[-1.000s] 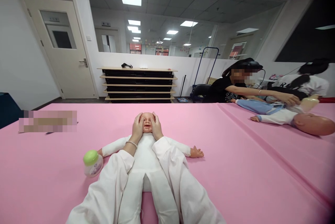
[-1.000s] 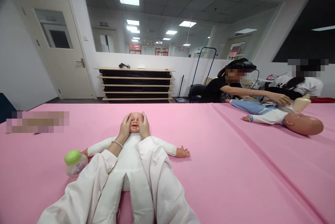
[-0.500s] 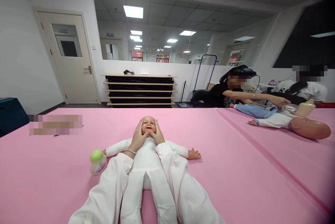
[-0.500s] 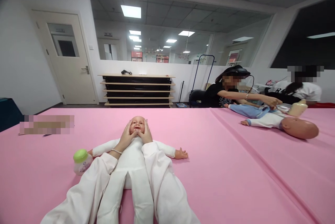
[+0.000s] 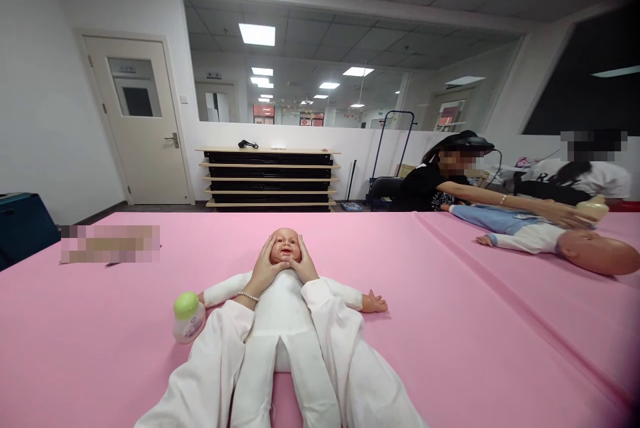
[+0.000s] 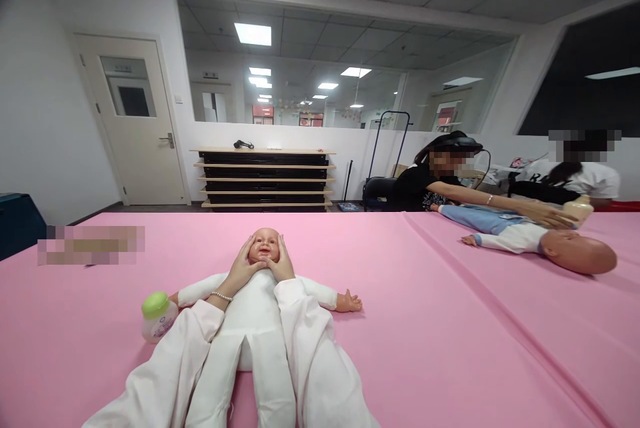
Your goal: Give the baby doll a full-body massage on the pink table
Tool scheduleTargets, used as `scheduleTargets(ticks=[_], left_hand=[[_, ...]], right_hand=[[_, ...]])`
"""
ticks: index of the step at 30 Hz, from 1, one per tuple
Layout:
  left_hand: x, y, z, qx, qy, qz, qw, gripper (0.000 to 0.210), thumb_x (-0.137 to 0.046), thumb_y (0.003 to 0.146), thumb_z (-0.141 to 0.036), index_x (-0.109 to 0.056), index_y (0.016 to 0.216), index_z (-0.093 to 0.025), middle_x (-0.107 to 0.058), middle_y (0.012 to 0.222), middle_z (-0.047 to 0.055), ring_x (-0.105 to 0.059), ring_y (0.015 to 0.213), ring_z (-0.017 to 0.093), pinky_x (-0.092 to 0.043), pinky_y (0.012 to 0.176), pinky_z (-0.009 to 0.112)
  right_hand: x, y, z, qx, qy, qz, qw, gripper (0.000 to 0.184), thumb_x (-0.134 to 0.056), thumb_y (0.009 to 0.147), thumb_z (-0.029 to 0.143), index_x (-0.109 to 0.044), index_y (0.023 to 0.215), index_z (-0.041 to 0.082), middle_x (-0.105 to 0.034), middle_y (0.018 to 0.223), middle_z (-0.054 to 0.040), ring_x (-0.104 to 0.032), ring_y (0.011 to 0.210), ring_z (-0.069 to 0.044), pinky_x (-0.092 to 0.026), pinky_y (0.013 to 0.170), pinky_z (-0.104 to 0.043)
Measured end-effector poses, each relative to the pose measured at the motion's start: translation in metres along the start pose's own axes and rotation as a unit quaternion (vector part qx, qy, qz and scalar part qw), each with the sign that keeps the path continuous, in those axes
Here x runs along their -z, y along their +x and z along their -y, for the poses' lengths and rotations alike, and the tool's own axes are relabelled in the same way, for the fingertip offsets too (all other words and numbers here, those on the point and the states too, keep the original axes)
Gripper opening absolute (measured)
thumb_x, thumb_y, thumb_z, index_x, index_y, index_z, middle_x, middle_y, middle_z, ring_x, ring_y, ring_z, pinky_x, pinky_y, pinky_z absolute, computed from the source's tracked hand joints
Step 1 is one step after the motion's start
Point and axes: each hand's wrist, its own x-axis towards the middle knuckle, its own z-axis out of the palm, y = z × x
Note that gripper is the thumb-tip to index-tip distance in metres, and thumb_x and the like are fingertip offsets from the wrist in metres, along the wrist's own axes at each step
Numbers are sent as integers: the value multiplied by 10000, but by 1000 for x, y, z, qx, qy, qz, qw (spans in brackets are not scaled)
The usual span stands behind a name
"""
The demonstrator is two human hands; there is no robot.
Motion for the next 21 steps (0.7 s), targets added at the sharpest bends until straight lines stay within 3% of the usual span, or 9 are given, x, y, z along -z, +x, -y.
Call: scheduleTargets(ticks=[7,14,21], left_hand=[[1,0,4,-7,-31,2,999,709,-642,694,-346,-371,1322,-161,-272,1442,111,-219,1344,226,-188,1109,368],[2,2,9,2,-66,6,998,581,-463,812,-468,-405,1304,-165,-269,1447,93,-210,1348,197,-147,1120,359],[1,-1,6,-7,-11,0,1000,754,-684,664,-358,-360,1328,-203,-286,1436,91,-229,1339,229,-191,1105,378]], right_hand=[[5,-1,6,-13,54,6,998,908,-742,553,413,-347,1345,210,-275,1436,-54,-251,1330,-252,-240,1089,-422],[5,-2,11,-22,74,14,997,784,-634,662,516,-364,1340,229,-350,1400,-33,-300,1309,-258,-315,1053,-439],[5,-6,14,-14,57,16,998,923,-750,560,419,-320,1358,244,-309,1422,-41,-267,1324,-249,-250,1088,-422]])
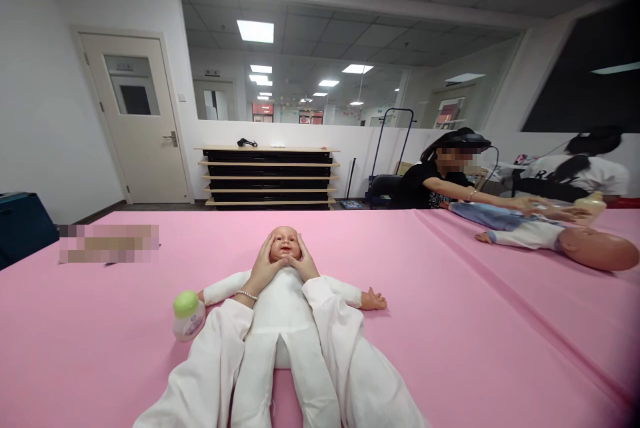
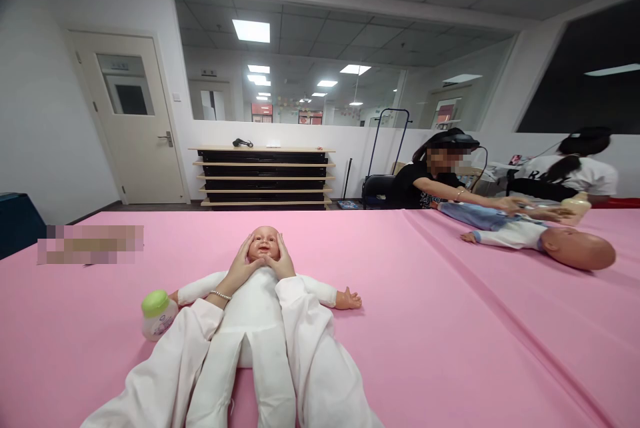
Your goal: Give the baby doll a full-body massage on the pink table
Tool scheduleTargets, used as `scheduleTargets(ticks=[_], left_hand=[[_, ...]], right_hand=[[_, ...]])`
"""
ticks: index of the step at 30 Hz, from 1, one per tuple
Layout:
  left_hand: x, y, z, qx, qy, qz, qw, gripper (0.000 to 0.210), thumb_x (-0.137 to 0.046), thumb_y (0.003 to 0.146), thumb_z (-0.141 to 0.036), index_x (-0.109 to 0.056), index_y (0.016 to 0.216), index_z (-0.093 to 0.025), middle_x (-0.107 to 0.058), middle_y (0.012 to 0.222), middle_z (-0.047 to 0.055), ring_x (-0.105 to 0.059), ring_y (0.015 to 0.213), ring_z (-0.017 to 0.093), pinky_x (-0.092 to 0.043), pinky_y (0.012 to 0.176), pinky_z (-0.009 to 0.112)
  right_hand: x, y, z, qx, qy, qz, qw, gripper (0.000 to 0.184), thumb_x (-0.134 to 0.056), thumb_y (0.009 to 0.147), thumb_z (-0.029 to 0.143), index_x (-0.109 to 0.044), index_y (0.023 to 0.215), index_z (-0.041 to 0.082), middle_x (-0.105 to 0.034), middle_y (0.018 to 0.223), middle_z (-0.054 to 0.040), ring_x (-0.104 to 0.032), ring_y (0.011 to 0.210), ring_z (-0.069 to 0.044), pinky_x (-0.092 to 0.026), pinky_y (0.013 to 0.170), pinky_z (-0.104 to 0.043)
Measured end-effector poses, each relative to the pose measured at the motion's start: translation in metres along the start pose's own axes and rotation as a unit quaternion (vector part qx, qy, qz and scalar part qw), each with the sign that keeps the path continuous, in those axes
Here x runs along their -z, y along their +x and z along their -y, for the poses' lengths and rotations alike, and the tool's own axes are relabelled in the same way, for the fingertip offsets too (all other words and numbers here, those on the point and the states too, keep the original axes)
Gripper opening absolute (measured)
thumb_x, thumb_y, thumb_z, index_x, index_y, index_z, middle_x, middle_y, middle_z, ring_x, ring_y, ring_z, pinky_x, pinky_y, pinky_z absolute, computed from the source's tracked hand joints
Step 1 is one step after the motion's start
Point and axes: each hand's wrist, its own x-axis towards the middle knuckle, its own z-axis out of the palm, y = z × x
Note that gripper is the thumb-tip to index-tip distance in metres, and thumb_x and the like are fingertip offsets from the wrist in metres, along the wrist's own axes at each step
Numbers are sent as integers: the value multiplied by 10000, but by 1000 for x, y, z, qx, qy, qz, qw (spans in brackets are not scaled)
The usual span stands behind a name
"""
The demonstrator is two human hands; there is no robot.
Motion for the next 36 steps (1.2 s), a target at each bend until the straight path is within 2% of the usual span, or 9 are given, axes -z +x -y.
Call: scheduleTargets(ticks=[5,10,16,21,27,32,36], left_hand=[[0,0,1,-2,0,0,1000,718,-669,681,-314,-364,1324,-217,-305,1427,85,-236,1337,220,-191,1105,381],[0,2,5,0,-28,7,1000,645,-584,753,-380,-360,1331,-200,-266,1449,84,-204,1349,213,-182,1107,385],[1,4,8,10,-50,-4,999,579,-472,808,-480,-416,1299,-178,-285,1442,81,-227,1342,198,-156,1120,354],[2,2,3,15,-42,2,999,596,-551,774,-432,-409,1302,-195,-282,1443,79,-218,1345,217,-172,1113,383],[1,-1,-1,12,7,4,1000,798,-701,650,-353,-340,1342,-184,-271,1444,99,-221,1343,225,-195,1107,365],[0,-1,0,2,10,6,1000,750,-665,684,-332,-338,1342,-181,-280,1440,98,-223,1343,215,-181,1111,361],[0,1,6,-7,-12,9,1000,682,-585,748,-380,-327,1349,-185,-252,1454,89,-202,1350,213,-169,1114,373]], right_hand=[[-1,1,-3,8,-13,-8,1000,923,-759,545,392,-333,1350,242,-296,1429,-48,-252,1331,-244,-239,1092,-419],[1,4,-5,-2,11,-8,1000,884,-736,565,437,-360,1339,237,-298,1427,-39,-248,1332,-253,-246,1089,-433],[1,3,-4,-2,24,-6,1000,791,-655,641,531,-390,1326,238,-372,1387,-36,-279,1319,-247,-270,1081,-428],[0,4,0,-12,23,4,1000,826,-620,650,584,-357,1343,219,-291,1429,-46,-255,1329,-248,-275,1076,-428],[2,0,1,-8,-9,16,1000,953,-745,569,442,-290,1370,200,-188,1466,-59,-201,1348,-240,-209,1106,-398],[1,4,-9,7,-17,-6,1000,944,-755,551,415,-316,1358,200,-207,1461,-61,-207,1346,-245,-206,1105,-412],[3,7,-13,6,5,-3,1000,843,-712,605,435,-354,1341,234,-277,1437,-37,-239,1335,-246,-228,1097,-429]])
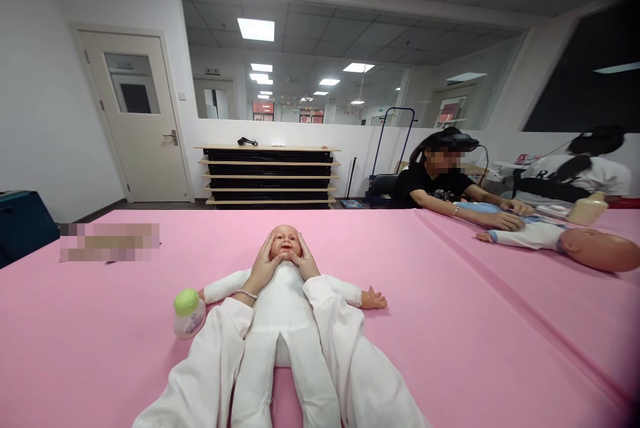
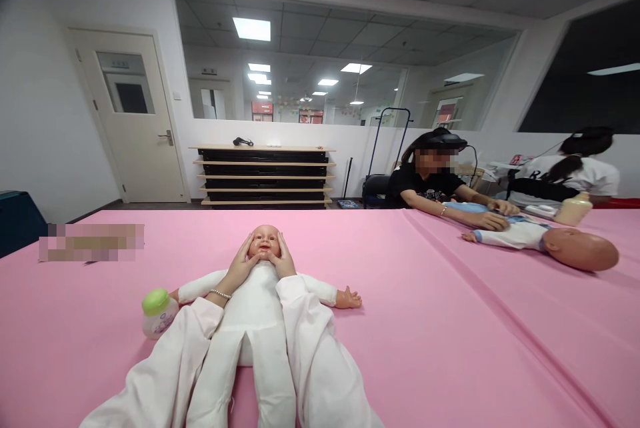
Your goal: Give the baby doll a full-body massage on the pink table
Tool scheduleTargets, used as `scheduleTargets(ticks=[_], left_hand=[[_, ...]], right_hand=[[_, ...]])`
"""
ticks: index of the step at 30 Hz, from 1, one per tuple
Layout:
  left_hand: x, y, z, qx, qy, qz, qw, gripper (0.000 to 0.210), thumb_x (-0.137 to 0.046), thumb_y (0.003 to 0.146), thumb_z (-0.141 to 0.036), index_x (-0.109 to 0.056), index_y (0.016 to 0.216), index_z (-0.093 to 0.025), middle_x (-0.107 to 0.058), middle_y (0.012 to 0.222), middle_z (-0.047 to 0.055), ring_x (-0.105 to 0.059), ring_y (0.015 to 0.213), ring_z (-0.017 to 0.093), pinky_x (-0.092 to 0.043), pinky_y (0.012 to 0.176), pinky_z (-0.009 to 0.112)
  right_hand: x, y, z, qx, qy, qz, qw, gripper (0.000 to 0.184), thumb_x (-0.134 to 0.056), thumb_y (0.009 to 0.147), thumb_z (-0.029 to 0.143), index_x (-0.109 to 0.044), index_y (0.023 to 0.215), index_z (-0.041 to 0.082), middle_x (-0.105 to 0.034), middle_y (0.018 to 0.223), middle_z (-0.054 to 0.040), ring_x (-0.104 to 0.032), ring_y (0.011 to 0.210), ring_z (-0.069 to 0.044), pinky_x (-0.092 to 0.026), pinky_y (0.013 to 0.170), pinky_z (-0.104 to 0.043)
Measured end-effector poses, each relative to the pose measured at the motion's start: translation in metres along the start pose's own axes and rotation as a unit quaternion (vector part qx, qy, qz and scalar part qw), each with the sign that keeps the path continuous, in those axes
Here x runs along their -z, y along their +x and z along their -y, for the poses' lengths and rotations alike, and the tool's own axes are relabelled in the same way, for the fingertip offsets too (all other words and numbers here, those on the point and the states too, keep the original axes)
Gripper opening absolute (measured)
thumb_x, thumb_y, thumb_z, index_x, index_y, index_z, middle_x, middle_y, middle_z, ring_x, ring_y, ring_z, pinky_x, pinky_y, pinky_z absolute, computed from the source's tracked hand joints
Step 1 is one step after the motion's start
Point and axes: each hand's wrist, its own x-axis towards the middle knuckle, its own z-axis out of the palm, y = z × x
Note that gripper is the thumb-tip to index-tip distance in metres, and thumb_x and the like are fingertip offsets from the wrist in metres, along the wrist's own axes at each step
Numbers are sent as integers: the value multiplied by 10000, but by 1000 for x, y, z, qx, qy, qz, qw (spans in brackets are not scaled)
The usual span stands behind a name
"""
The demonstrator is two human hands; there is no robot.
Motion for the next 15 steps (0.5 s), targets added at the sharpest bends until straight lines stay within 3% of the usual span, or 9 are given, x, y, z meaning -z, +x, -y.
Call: scheduleTargets(ticks=[7,15], left_hand=[[1,2,6,0,-10,-6,1000,631,-436,816,-511,-361,1332,-155,-263,1449,94,-206,1348,219,-151,1121,370],[0,0,-3,15,38,5,999,793,-633,706,-450,-290,1364,-170,-245,1452,107,-197,1349,240,-168,1116,384]], right_hand=[[0,0,3,-3,16,11,1000,810,-646,658,511,-339,1352,228,-315,1419,-38,-257,1329,-245,-255,1089,-422],[0,-2,3,6,-35,13,999,956,-752,561,425,-287,1370,217,-189,1468,-50,-194,1351,-238,-188,1115,-396]])
